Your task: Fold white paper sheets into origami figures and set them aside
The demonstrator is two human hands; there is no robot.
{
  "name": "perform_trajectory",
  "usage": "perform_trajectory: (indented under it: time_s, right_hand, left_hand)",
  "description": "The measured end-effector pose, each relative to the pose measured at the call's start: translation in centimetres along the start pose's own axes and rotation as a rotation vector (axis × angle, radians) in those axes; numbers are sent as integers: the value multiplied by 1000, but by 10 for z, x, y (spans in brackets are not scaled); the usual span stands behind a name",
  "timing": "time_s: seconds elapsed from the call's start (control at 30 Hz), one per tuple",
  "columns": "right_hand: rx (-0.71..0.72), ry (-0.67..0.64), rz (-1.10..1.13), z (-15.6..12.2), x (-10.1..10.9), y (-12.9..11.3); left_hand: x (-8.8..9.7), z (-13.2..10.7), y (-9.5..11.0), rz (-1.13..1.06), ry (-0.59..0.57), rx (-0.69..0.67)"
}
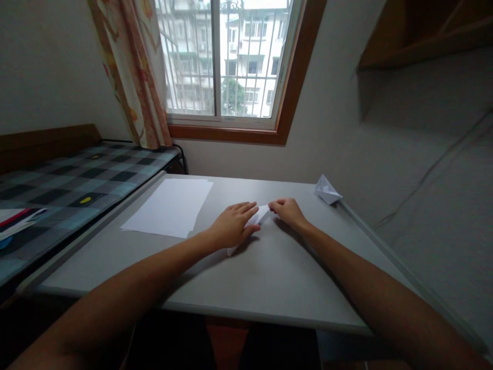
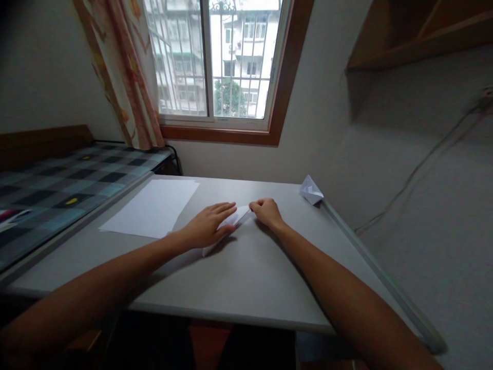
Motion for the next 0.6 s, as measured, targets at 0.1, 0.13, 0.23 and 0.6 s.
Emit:
perform_trajectory:
  time_s: [0.1,0.13,0.23,0.6]
  right_hand:
    - [33,59,-296,1,13,8]
    - [40,68,-382,2,16,9]
    - [179,51,-501,0,20,10]
    - [359,-761,-433,-20,20,15]
  left_hand:
    - [-18,-6,2,20,-177,-90]
    - [-23,-7,1,18,-223,-107]
    - [-32,-9,-6,-1,-320,-134]
    - [-33,-7,-8,7,-402,-169]
Point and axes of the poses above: each hand's wrist, its own z-axis towards the middle knuckle, its own x-axis out of the back of the hand, y = z × x, the point moved 1 cm from there along z, towards the middle knuckle, and after that the axes turned 9 degrees about z, right-handed, at the moved point
